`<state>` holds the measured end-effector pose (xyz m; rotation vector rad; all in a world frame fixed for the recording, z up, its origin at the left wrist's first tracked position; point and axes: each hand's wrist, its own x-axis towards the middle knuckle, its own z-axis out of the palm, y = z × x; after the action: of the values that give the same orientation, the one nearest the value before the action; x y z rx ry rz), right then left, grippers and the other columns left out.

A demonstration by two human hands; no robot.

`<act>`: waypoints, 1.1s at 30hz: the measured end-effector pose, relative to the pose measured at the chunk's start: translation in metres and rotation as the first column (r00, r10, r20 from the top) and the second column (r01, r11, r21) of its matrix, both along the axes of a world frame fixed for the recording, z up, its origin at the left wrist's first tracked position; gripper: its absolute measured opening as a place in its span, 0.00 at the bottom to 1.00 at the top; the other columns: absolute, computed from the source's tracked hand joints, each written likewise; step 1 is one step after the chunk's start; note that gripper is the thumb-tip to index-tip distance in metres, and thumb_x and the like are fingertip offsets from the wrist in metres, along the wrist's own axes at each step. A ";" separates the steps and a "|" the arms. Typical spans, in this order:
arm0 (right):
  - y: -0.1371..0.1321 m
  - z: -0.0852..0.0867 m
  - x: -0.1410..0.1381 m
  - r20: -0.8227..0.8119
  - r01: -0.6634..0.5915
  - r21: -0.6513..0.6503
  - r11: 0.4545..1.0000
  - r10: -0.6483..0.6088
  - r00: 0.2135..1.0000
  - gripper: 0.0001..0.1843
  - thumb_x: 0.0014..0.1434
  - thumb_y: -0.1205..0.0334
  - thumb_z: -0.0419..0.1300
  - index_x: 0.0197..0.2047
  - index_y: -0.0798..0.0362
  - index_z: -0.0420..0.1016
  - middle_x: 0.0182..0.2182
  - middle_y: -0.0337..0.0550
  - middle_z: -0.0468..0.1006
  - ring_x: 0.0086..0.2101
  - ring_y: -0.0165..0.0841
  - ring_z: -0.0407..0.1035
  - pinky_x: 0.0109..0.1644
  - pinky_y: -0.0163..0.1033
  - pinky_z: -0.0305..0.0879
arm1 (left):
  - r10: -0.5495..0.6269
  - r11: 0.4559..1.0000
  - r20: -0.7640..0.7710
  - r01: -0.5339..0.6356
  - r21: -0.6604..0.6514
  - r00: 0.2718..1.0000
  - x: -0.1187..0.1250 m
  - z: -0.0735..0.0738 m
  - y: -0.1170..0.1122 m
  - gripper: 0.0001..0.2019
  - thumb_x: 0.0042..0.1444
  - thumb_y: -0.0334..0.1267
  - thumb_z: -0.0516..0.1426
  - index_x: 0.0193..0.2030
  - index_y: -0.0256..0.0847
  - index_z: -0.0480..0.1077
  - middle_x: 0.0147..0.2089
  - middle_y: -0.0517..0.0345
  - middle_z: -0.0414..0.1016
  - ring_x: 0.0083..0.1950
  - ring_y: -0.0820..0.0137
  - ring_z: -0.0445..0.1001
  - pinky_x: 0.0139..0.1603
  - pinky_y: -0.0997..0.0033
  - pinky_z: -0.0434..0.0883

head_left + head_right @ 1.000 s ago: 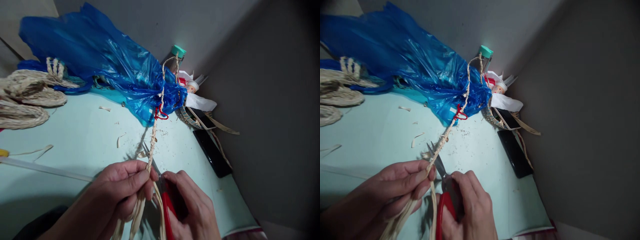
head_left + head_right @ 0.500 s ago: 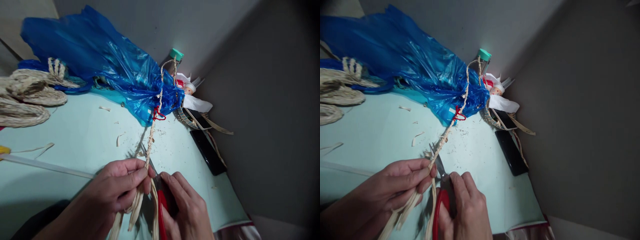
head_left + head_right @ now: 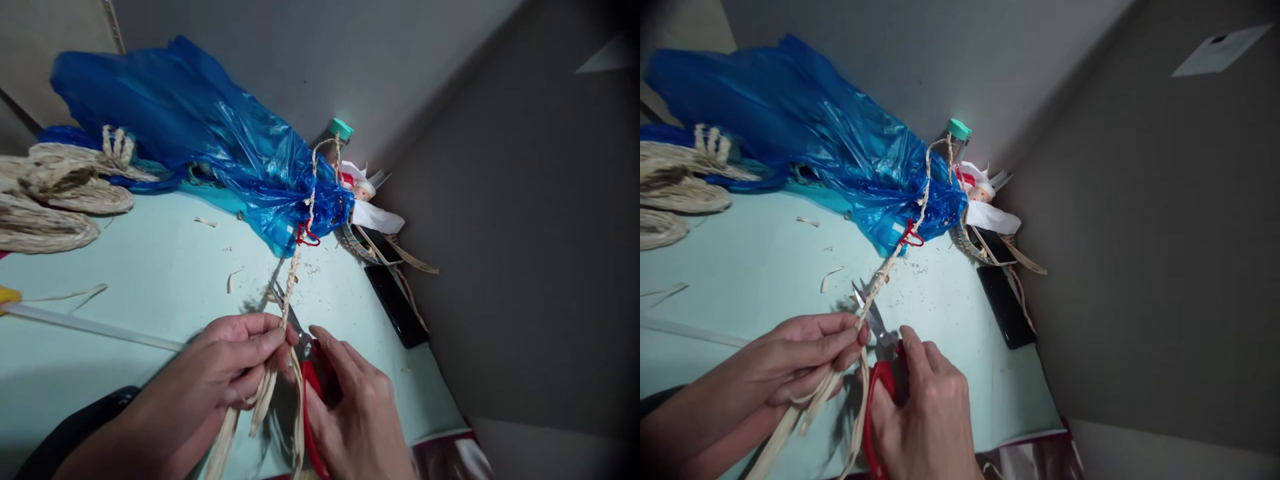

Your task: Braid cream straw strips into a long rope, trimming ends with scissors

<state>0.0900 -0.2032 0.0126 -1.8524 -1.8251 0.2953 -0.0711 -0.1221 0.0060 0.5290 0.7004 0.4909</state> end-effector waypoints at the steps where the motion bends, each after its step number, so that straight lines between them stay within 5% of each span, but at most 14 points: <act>1: 0.002 0.001 -0.001 -0.004 0.000 -0.015 1.000 0.000 1.000 0.19 0.60 0.57 0.58 0.52 0.57 0.73 0.29 0.44 0.75 0.28 0.34 0.71 0.29 0.35 0.66 | -0.002 1.000 0.002 0.002 -0.012 1.000 0.000 -0.002 0.000 0.08 0.54 0.40 0.63 0.37 0.39 0.76 0.29 0.62 0.70 0.18 0.87 0.46 0.19 0.85 0.49; 10: 0.012 0.001 -0.007 -0.104 0.034 -0.037 0.999 -0.037 0.994 0.12 0.60 0.53 0.58 0.35 0.54 0.72 0.23 0.39 0.72 0.22 0.29 0.62 0.26 0.33 0.60 | 0.006 1.000 -0.036 -0.007 -0.024 0.999 -0.002 -0.006 0.001 0.09 0.55 0.43 0.63 0.38 0.39 0.75 0.32 0.61 0.73 0.17 0.88 0.48 0.18 0.88 0.51; 15: 0.003 -0.004 -0.005 -0.080 0.006 -0.077 0.997 -0.012 0.997 0.13 0.62 0.54 0.55 0.32 0.54 0.70 0.22 0.38 0.71 0.21 0.28 0.62 0.23 0.31 0.58 | -0.006 1.000 -0.101 0.005 -0.010 0.995 -0.002 0.000 -0.002 0.10 0.56 0.43 0.61 0.41 0.41 0.76 0.34 0.58 0.74 0.23 0.83 0.60 0.22 0.87 0.58; 19: -0.005 -0.002 0.009 0.095 -0.035 -0.089 0.995 0.043 0.995 0.11 0.63 0.58 0.53 0.42 0.54 0.72 0.26 0.41 0.75 0.22 0.29 0.67 0.24 0.32 0.60 | 0.032 0.999 -0.147 -0.026 0.041 0.989 -0.002 0.005 -0.002 0.11 0.53 0.45 0.63 0.39 0.41 0.77 0.33 0.57 0.73 0.24 0.79 0.62 0.22 0.82 0.59; 22: -0.001 0.000 0.031 0.395 0.091 -0.092 0.992 -0.047 0.918 0.12 0.64 0.62 0.51 0.44 0.54 0.73 0.27 0.44 0.76 0.20 0.32 0.68 0.24 0.35 0.58 | 0.065 0.994 -0.169 -0.050 0.095 0.983 0.000 0.008 -0.002 0.13 0.49 0.46 0.65 0.36 0.40 0.77 0.30 0.57 0.72 0.21 0.79 0.59 0.19 0.79 0.56; 26: 0.018 -0.006 0.068 0.591 0.181 -0.007 0.983 -0.142 0.794 0.19 0.65 0.64 0.50 0.56 0.59 0.69 0.38 0.55 0.76 0.33 0.41 0.72 0.33 0.41 0.66 | 0.087 0.984 -0.194 -0.054 0.170 0.977 0.003 0.012 -0.004 0.12 0.51 0.46 0.63 0.34 0.39 0.76 0.29 0.59 0.71 0.19 0.81 0.52 0.18 0.79 0.51; 30: 0.037 -0.012 0.085 0.573 0.125 0.074 0.989 -0.145 0.807 0.18 0.64 0.70 0.48 0.54 0.60 0.71 0.43 0.59 0.74 0.44 0.45 0.67 0.47 0.49 0.66 | 0.096 0.964 -0.231 -0.033 0.264 0.968 0.005 0.012 -0.007 0.11 0.55 0.45 0.61 0.33 0.39 0.74 0.29 0.60 0.72 0.19 0.82 0.47 0.20 0.79 0.48; 33: 0.043 -0.006 0.070 0.411 0.160 0.168 0.973 -0.217 0.885 0.16 0.65 0.68 0.49 0.50 0.60 0.74 0.45 0.60 0.74 0.46 0.46 0.65 0.50 0.51 0.63 | 0.085 0.959 -0.227 -0.018 0.284 0.970 0.006 0.011 -0.007 0.10 0.57 0.44 0.60 0.34 0.38 0.74 0.27 0.62 0.69 0.19 0.83 0.45 0.20 0.79 0.44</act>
<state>0.1603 -0.1602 0.0062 -2.1002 -1.8580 -0.3228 -0.0653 -0.1289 0.0172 0.8480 0.8812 0.5867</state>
